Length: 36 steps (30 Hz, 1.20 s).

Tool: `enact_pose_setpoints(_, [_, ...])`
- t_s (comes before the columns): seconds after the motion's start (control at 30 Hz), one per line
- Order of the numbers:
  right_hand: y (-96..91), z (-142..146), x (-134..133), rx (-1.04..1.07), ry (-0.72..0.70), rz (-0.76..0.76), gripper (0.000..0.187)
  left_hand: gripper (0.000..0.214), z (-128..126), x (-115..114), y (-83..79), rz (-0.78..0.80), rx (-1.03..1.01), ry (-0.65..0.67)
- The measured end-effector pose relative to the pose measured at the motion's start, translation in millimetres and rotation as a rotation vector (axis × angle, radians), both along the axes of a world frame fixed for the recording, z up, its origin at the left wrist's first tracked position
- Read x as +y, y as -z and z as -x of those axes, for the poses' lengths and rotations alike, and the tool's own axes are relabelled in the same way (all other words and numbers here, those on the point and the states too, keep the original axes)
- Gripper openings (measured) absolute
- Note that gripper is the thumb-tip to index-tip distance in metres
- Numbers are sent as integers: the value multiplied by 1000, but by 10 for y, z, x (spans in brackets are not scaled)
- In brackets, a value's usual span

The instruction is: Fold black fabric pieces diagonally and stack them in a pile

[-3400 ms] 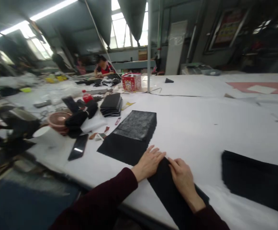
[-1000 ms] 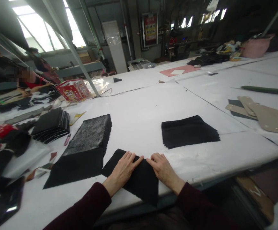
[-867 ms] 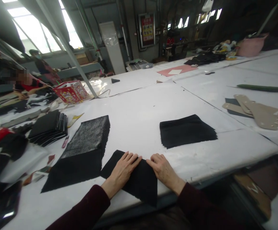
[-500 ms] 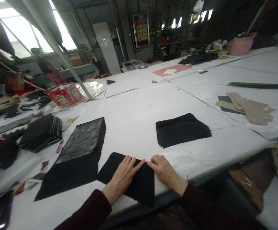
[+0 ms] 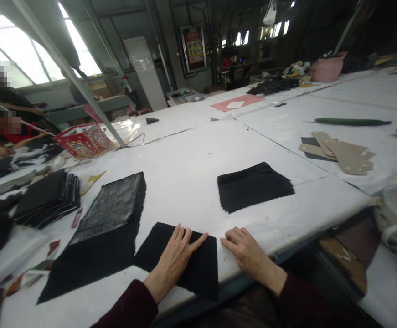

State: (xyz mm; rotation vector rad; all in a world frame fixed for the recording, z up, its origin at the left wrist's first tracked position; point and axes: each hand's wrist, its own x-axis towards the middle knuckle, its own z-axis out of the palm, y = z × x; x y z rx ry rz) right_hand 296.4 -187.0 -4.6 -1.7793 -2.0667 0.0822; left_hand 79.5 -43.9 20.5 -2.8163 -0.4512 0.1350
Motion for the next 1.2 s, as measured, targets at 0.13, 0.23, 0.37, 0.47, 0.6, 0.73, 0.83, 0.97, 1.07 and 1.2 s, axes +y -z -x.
enact_pose_setpoints(0.13, [-39,165,99,106,111,-50,36,82,-10,-22,9,5,-5,-13])
enact_pose_setpoints(0.23, [-84,359,192,51,109,-38,39,80,26,0,18,52,-27,-23])
enact_pose_setpoints(0.37, [-91,438,173,-25,103,-29,33,78,199,171,-18,180,-95,-67])
enact_pose_setpoints(0.47, [-86,389,153,-18,98,-31,28,62,303,369,-105,259,-157,-148])
enact_pose_setpoints(0.6, [-78,414,271,138,192,-24,13,21,237,500,-202,331,-161,-264])
enact_pose_setpoints(0.73, [-34,492,393,335,203,-9,44,25,112,407,-161,354,-215,-189])
enact_pose_setpoints(0.83, [-91,365,366,528,198,115,54,23,51,325,-120,486,-313,-119])
enact_pose_setpoints(0.97, [-409,-234,286,678,245,301,36,15,-245,307,-153,731,-370,-221])
enact_pose_setpoints(1.07, [-682,-908,347,389,298,298,34,11,-784,353,-198,935,-419,-263])
enact_pose_setpoints(1.2, [-868,-1770,657,-49,398,284,32,11,-1713,473,-222,877,-607,-315])
